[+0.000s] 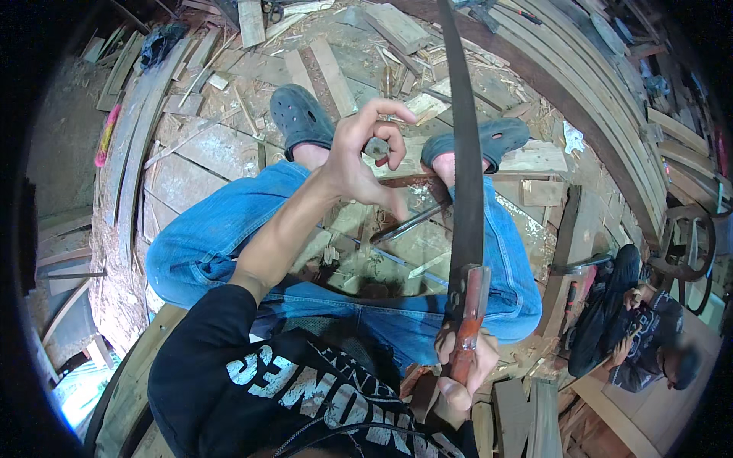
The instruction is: Using a hand saw to cut a strip of wood while sitting on the floor.
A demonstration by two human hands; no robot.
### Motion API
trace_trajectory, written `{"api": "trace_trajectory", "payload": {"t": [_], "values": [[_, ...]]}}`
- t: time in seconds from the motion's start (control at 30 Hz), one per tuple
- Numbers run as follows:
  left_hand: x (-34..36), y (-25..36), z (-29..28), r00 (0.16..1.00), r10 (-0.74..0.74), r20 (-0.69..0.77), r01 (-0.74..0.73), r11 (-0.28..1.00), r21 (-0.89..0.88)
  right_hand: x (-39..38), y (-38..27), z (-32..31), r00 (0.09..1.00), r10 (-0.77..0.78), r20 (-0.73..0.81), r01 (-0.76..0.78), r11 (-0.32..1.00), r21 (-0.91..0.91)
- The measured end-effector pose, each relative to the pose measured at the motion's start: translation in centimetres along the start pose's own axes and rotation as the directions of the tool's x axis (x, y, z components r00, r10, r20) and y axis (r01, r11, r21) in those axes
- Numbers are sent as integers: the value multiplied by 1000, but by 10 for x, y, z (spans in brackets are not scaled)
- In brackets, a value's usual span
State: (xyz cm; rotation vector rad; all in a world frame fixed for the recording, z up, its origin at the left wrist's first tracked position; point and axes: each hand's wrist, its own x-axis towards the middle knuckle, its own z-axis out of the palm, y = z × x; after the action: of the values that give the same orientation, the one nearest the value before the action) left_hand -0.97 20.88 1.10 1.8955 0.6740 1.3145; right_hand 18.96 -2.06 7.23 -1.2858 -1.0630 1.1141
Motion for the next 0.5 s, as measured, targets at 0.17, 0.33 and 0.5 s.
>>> {"api": "trace_trajectory", "payload": {"t": [0.17, 0.33, 0.5], "values": [[10, 17, 1, 997, 82, -13, -83, 995, -58, 2, 2, 2, 994, 26, -108, -18, 997, 75], [8, 10, 4, 996, 89, 12, -88, 992, -91, 3, 1, 2, 995, 46, -90, -39, 996, 77], [-9, -67, 21, 973, -231, -25, 230, 973, -18, 7, 2, 1, 997, 79, -17, -78, 996, 33]]}}
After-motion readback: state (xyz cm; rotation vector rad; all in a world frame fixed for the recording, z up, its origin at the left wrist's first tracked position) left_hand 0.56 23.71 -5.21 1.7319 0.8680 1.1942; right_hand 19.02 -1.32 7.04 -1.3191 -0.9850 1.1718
